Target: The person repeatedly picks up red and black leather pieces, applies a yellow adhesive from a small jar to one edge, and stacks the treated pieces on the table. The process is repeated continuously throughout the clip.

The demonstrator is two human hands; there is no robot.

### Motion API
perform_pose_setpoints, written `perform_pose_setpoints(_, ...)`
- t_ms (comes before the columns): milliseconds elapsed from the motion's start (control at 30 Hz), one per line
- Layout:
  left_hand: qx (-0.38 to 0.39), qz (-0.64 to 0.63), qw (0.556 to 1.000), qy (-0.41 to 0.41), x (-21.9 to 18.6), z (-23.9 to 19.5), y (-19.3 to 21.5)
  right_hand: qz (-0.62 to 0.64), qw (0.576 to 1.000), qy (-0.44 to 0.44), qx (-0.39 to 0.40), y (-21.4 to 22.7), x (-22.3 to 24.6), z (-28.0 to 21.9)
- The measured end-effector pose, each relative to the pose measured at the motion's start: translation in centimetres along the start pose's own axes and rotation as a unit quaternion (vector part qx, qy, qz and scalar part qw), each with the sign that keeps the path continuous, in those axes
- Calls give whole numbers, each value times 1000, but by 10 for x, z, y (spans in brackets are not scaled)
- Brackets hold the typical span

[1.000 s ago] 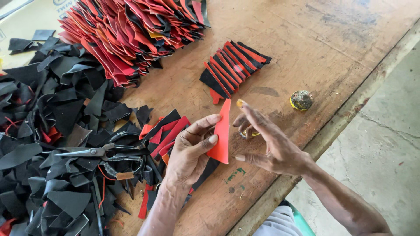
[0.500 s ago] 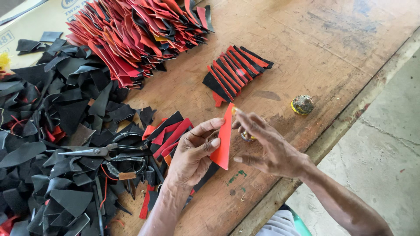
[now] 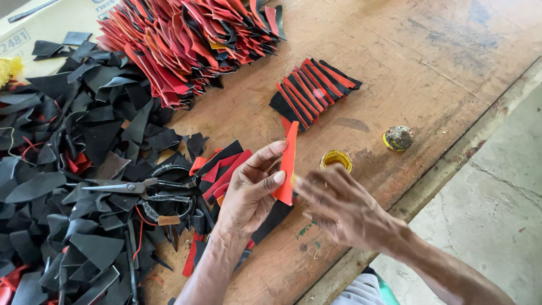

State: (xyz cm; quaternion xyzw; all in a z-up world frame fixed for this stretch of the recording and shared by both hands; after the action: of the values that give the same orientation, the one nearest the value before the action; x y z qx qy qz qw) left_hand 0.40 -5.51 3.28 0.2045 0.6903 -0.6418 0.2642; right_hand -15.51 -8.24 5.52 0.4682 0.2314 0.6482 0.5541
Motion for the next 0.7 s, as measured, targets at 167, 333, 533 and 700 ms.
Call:
perform_pose_setpoints(167,-4,-11,1000,3,-2,0,5,46,995,60,-64,15,20,-4)
perform_pose_setpoints(333,-3,-7,1000,7,3,1,4,86,994,-69,-11,0,-9,10)
perform_pose_setpoints(533,0,-31,999,-8,-3,0,8,31,996,80,-40,3,28,1)
perform_pose_setpoints(700,10,-3,1000,7,3,-2,0,-62,995,-61,-47,9,-22,10)
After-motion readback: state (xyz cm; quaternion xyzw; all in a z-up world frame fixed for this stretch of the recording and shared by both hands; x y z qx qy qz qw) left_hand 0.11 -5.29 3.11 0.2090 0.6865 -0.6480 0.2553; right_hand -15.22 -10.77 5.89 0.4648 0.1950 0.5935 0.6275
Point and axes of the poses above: each hand's wrist, its own z-axis towards the middle knuckle, its own y-axis out of the back of the hand, x = y × z, the point moved 7 cm from there along z, towards the middle knuckle, and after that the axes turned 5 degrees about z, right-handed, at the moved point
